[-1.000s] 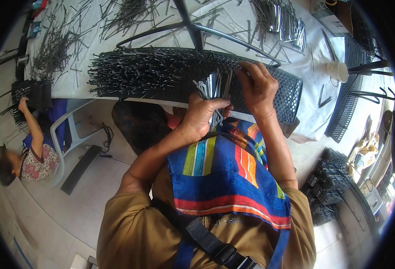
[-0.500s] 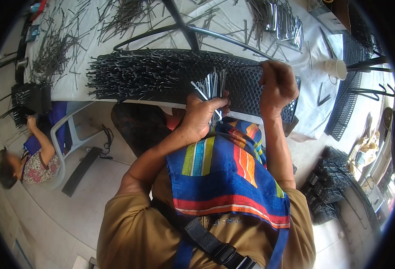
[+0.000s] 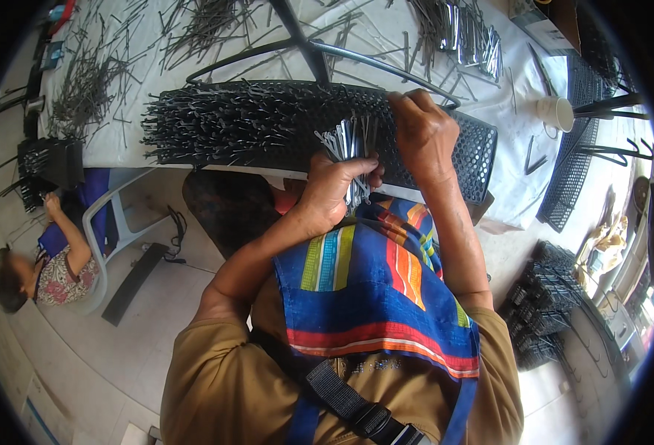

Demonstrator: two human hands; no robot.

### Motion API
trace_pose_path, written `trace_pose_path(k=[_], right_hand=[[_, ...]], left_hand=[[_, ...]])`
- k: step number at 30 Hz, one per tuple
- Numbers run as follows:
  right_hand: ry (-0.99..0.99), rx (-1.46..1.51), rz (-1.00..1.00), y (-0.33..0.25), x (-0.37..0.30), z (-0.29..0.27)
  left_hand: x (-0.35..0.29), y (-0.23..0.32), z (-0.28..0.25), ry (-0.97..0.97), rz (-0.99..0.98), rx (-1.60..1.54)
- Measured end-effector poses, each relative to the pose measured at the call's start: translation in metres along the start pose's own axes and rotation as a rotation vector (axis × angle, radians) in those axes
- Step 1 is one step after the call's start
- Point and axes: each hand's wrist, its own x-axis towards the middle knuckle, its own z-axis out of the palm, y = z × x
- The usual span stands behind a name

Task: The person inserts metal pins one by one into holes on a perforated rack by hand, picks up another batch of metal pins from the table, and inserts them into the rack.

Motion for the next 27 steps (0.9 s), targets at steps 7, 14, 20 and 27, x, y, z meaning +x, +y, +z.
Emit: trace_pose_path(k=[7, 14, 20, 27], right_hand=[[-0.142, 0.936, 0.496, -0.005, -0.027, -0.001], [-0.191, 1.510, 0.734, 0.009, -0.034, -0.003], [0.076, 1.610, 0.733, 0.009, -0.036, -0.008], [0.517, 1.107, 0.534, 0.010, -0.021, -0.017]], left_hand=[[-0.004, -0.001, 0.003, -0.081, 0.016, -0.006], [-0.004, 0.002, 0.002, -0.156, -0.060, -0.046], [-0.002, -0.001, 0.003, -0.026, -0.099, -0.034], [-0.002, -0.007, 0.004, -0.042, 0.027, 0.107]])
